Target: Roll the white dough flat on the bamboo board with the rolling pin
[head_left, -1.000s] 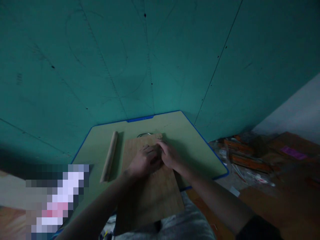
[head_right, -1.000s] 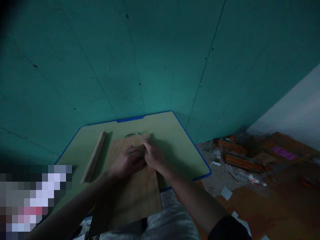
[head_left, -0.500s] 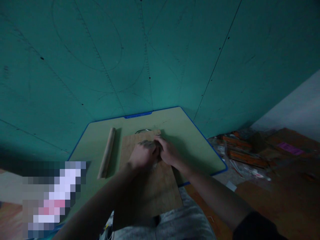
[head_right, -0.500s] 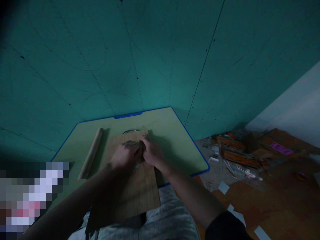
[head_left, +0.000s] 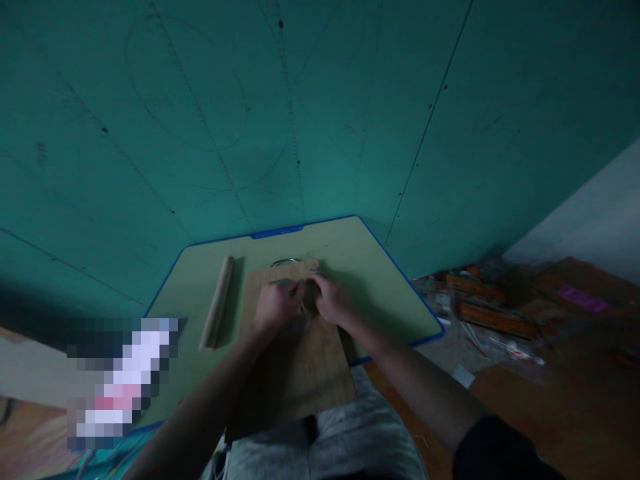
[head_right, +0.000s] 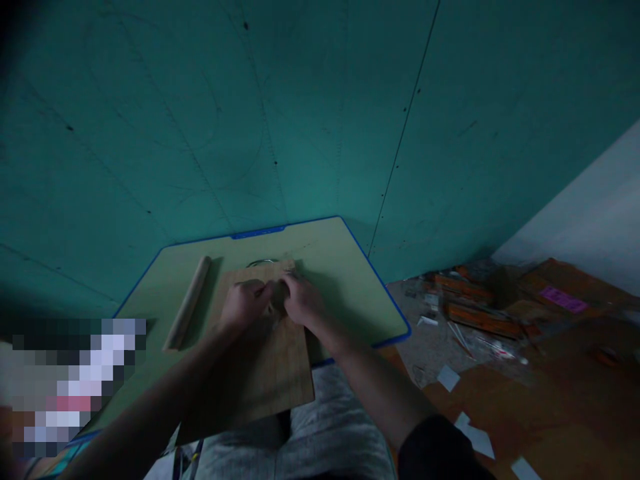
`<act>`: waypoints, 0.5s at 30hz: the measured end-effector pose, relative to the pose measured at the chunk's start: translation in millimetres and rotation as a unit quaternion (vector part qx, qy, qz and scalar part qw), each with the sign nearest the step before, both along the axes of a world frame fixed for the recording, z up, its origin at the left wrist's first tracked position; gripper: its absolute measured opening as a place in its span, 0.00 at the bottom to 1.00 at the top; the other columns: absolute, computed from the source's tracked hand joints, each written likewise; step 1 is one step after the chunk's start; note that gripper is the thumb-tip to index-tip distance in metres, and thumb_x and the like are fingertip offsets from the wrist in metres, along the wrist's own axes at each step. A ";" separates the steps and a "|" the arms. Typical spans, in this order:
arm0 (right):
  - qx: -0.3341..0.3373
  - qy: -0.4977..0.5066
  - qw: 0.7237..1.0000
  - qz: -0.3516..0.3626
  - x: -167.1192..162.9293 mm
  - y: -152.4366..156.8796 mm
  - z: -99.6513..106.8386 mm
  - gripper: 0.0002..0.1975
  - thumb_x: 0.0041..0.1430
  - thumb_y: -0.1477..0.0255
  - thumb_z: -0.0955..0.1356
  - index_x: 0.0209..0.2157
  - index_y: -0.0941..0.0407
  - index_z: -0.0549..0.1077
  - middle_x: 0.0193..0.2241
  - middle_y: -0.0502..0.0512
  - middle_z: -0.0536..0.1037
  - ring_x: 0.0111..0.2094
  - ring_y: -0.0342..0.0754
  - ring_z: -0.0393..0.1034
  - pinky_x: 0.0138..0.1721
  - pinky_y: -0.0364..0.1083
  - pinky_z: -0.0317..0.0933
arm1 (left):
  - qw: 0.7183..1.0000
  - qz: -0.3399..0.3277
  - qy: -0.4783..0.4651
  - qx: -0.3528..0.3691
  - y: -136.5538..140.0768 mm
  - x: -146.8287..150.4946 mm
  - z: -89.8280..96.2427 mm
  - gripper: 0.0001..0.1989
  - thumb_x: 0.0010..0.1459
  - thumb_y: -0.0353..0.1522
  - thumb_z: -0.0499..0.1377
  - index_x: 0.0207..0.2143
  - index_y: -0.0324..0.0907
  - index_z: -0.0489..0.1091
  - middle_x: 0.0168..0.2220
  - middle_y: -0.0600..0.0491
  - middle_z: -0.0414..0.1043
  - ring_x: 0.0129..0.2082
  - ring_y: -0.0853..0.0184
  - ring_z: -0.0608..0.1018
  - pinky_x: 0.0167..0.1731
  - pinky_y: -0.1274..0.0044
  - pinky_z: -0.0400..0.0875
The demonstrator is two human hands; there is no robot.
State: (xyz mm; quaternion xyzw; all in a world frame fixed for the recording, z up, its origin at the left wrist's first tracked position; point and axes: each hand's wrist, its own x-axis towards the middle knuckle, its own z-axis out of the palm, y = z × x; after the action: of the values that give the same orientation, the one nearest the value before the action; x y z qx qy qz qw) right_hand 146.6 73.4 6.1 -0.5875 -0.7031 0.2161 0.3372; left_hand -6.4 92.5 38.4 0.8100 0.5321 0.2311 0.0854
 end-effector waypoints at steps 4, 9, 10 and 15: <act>0.001 0.004 1.000 -0.005 0.4 0.4 -1.0 0.21 0.61 0.82 0.64 0.54 0.52 0.73 0.55 0.54 0.77 0.57 0.50 0.70 0.59 0.48 0.63 | 0.999 0.009 -0.051 -0.004 0.8 -1.3 5.4 0.22 0.58 0.41 0.51 0.14 0.42 0.60 0.16 0.56 0.58 0.19 0.72 0.58 0.24 0.75 0.50; 0.043 -0.005 0.999 0.023 0.7 1.2 -2.6 0.20 0.63 0.81 0.63 0.54 0.54 0.73 0.59 0.57 0.73 0.61 0.50 0.66 0.62 0.49 0.59 | 0.993 0.015 -0.113 -0.012 0.7 -3.2 9.2 0.23 0.56 0.44 0.50 0.13 0.43 0.54 0.16 0.58 0.53 0.19 0.73 0.58 0.23 0.76 0.50; 0.046 -0.009 0.999 0.026 0.7 1.4 -2.6 0.20 0.63 0.81 0.63 0.54 0.55 0.73 0.59 0.58 0.73 0.61 0.51 0.66 0.63 0.49 0.59 | 0.992 0.018 -0.126 -0.014 0.1 -3.3 8.6 0.23 0.57 0.44 0.49 0.13 0.44 0.54 0.16 0.58 0.52 0.18 0.73 0.57 0.23 0.77 0.49; 0.066 -0.018 0.997 0.039 0.3 0.3 -1.8 0.17 0.65 0.80 0.63 0.52 0.57 0.75 0.59 0.60 0.73 0.61 0.51 0.65 0.63 0.49 0.57 | 0.982 0.022 -0.184 -0.027 -2.7 -4.6 9.0 0.23 0.56 0.46 0.51 0.14 0.44 0.52 0.15 0.59 0.49 0.18 0.74 0.57 0.21 0.78 0.50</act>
State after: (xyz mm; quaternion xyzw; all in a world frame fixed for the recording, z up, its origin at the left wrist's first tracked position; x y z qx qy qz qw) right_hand 146.9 73.7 4.3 -0.5398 -0.7445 0.1716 0.3535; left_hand -10.9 89.8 47.4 0.7395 0.5307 0.3636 0.1985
